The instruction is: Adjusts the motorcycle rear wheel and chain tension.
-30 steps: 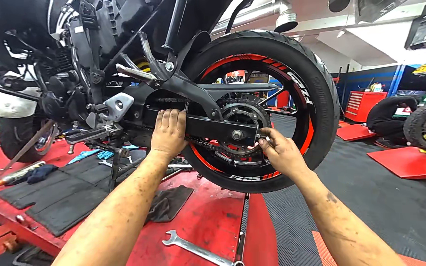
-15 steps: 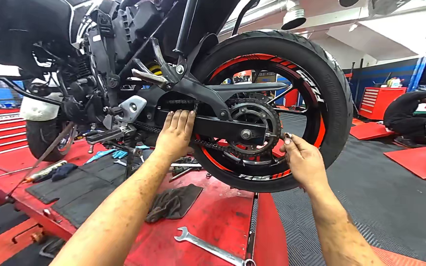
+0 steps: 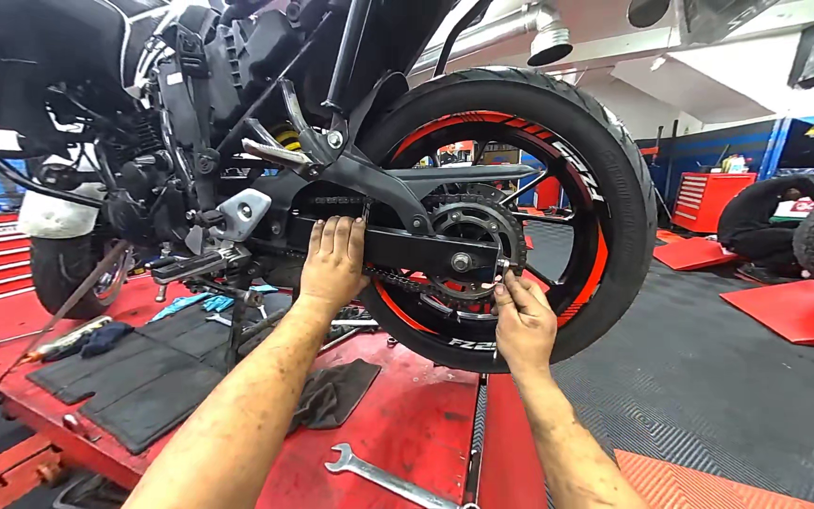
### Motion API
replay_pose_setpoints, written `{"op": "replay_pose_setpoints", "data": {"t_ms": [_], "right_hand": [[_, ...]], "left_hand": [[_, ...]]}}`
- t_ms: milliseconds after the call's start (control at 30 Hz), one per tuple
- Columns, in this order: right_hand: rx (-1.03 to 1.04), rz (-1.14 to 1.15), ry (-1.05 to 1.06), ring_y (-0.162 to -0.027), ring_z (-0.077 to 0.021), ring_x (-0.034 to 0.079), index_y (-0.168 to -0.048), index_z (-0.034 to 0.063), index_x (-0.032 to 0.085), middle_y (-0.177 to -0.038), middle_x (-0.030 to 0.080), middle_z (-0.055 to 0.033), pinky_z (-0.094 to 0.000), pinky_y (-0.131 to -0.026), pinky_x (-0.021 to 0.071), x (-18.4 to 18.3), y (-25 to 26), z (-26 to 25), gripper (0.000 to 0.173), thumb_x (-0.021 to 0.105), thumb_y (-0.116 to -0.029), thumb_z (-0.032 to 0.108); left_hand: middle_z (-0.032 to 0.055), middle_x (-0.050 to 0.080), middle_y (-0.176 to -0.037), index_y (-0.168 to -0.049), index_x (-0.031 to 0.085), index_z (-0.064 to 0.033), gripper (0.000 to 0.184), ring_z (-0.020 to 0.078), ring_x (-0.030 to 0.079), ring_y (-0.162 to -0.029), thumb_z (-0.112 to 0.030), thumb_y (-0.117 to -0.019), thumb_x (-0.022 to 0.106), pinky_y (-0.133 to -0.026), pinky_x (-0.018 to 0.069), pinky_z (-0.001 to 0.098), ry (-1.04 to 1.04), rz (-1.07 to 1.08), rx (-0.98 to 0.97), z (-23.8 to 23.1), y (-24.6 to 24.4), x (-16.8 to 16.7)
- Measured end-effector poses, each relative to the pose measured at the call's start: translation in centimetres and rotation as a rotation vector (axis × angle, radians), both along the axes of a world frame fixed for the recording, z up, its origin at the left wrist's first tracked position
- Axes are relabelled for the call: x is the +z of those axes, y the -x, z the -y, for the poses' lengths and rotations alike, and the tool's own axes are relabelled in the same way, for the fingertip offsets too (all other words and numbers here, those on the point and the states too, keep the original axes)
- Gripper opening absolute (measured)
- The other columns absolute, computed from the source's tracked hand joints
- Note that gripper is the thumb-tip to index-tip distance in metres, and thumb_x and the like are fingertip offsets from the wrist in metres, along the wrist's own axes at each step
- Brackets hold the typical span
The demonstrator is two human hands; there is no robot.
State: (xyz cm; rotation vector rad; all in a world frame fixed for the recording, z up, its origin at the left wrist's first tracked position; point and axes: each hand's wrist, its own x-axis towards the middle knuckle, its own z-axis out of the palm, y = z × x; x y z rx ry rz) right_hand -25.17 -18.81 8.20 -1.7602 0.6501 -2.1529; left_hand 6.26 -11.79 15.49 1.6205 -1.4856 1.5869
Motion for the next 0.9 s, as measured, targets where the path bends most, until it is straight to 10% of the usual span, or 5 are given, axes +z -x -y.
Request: {"op": "replay_pose_setpoints", "data": {"t_ms": [267,533,900], "right_hand": [[-0.038,-0.059,0.055,-0.097,-0.008,0.069,-0.117,0.0082,0.077,-0.111,0.072,-0.005,-0.0254,-0.086,0.0597,0.6,0.8,0.2,0.023,0.071,-0.096,0.014],[0.188,-0.13,-0.441,-0.044,-0.0144,0.056,-0.121,0.0119,0.077,-0.066,0.069,-0.0045,-0.0325,-0.042,0.049,4.3,2.6,-3.5,0.024,0.065,-0.1025,0.02],[0.657,0.278,-0.764,-0.046,-0.0094,0.046,-0.121,0.0051,0.068,-0.094,0.07,-0.0119,-0.0224,-0.037,0.0356,6.6,2.4,-5.7,0.022,0.059,-0.1013,0.006]], "left_hand": [[0.0232,0.051,-0.148,-0.151,0.041,-0.0024,0.114,0.041,0.045,-0.141,-0.034,-0.0546,0.093,-0.119,0.032,0.0585,-0.006,-0.017,-0.001,-0.2,0.1,-0.1],[0.0213,0.051,-0.147,-0.151,0.041,-0.0023,0.116,0.0393,0.045,-0.142,-0.037,-0.054,0.095,-0.12,0.0316,0.0566,-0.022,-0.025,0.027,-0.2,0.1,-0.1],[0.0205,0.049,-0.151,-0.152,0.041,-0.0027,0.116,0.0393,0.043,-0.144,-0.036,-0.0545,0.093,-0.121,0.0295,0.0579,-0.069,-0.09,0.096,-0.6,0.6,0.3]]}}
